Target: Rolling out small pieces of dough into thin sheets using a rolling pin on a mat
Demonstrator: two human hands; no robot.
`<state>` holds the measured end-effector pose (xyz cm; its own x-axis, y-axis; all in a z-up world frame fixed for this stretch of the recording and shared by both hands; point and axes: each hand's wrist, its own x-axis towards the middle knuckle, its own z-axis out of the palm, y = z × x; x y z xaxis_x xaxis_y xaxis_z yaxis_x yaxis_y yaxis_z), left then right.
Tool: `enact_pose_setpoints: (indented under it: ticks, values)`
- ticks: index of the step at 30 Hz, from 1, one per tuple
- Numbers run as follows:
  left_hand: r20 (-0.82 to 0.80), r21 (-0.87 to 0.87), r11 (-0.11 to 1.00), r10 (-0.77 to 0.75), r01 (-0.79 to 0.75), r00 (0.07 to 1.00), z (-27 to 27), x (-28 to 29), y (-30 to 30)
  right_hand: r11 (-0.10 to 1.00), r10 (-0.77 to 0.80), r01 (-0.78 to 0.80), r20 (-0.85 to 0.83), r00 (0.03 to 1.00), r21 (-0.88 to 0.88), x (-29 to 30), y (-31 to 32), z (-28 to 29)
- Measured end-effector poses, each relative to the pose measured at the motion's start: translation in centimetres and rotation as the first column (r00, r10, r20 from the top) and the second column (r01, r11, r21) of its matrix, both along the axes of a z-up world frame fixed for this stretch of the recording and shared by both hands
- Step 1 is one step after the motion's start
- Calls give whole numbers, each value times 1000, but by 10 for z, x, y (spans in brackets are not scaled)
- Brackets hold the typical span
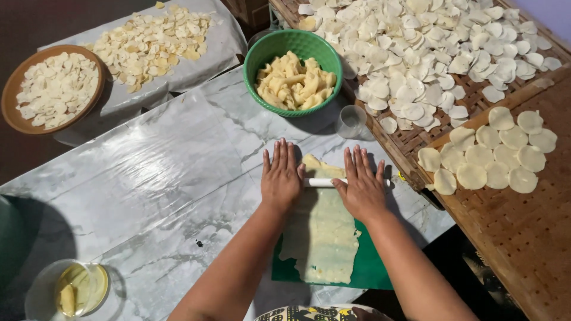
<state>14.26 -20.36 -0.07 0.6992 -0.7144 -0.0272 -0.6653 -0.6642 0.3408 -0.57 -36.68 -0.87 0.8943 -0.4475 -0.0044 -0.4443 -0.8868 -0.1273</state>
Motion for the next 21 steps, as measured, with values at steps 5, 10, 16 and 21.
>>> enact_pose_setpoints:
  ticks: [5, 10, 16, 21]
  values:
    - [-47, 47, 996, 73, -71, 996, 6, 28, -26, 999, -43, 43, 35, 998, 11, 23, -19, -15]
    - [129, -79, 995, 67, -57, 989, 0, 23, -16, 997, -77, 73, 270, 960, 25, 9, -6, -5]
    - [198, -64, 998, 9, 4, 980, -29, 7, 5, 1000, 8, -4, 231, 973, -14, -16, 16, -19]
    - [-14, 55, 995, 79, -78, 997, -19, 40, -29, 998, -1, 6, 80, 997, -66, 17, -17, -25]
